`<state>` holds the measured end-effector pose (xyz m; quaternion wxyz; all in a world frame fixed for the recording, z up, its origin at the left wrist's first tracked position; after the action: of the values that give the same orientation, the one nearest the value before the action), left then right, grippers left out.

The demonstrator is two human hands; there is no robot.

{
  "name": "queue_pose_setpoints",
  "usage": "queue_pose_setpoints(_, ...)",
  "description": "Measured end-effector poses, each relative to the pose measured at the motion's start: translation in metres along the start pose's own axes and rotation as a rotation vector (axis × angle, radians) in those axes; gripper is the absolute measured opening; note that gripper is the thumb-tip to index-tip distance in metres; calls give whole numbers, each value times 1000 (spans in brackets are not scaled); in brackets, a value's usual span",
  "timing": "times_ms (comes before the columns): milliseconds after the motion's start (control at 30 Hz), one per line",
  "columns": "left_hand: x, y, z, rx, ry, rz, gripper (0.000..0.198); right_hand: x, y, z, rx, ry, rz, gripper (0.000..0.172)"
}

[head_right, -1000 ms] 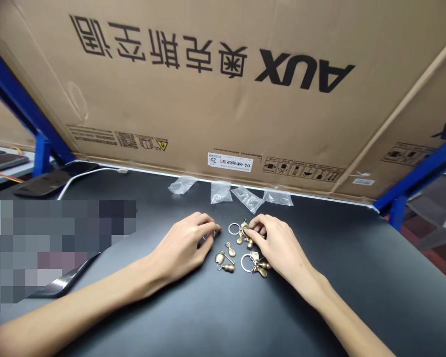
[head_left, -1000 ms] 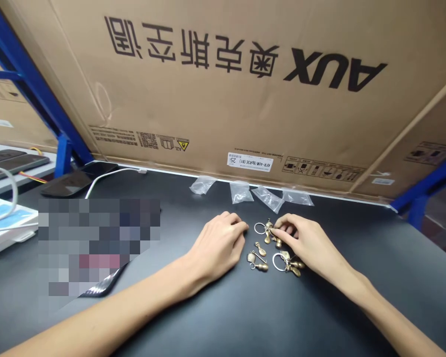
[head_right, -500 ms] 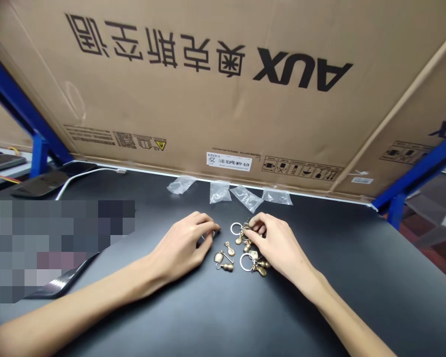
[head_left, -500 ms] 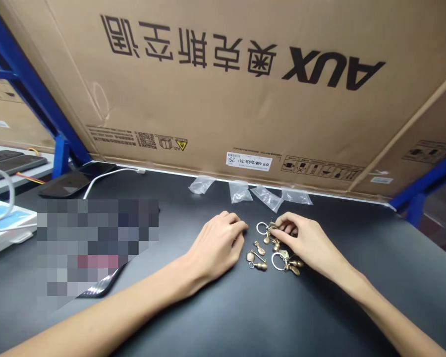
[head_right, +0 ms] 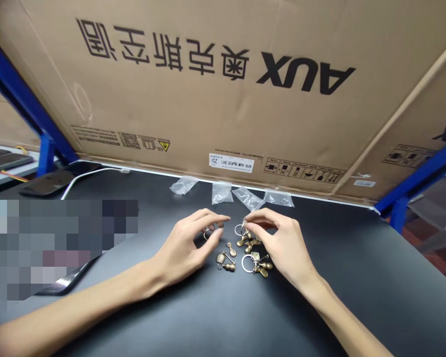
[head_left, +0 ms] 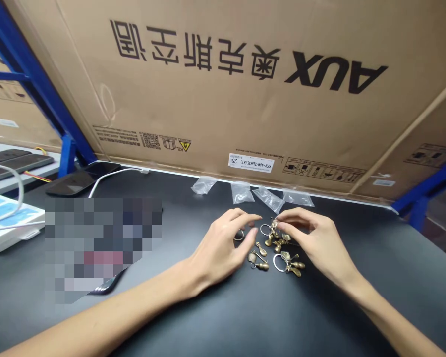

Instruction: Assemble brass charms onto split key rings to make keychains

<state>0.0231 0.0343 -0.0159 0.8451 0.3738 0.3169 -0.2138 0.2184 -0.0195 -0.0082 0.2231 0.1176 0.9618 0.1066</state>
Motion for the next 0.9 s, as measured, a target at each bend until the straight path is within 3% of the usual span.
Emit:
queue_pose_setpoints(233,-1,1,9,-63,-149,-25,13,15,-13,-12,-2,69,-100,16)
queue_pose_setpoints(333,-2,3,2,-96,-92,2,13,10,-10,-11,-5,1,-70,19)
queue_pose_setpoints(433,-2,6,-8,-116,-4,13,17,-1,-4,-5,-44,-229,0,19)
queue_pose_setpoints(567,0,7,-17,-118,163,-66,22,-5,3,8,-65,-513,-53,18)
queue_pose_setpoints(700,3,5,-19,-118,260,-148,27,1,4,18,-45,-552,-104,17)
queue_pose_setpoints(900,6,3,-20,-142,275,-171,29,0,3,18,-53,-514,-142,16)
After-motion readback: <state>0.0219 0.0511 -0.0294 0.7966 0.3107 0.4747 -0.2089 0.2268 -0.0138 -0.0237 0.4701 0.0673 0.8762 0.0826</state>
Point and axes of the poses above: each hand's wrist, its own y-axis towards the middle knuckle, its own x-axis out of the palm, z = x × y, the point moved 3 cm from there along y, towards the middle knuckle, and after that the axes turned 5 degrees about y, right-handed, at the moved point
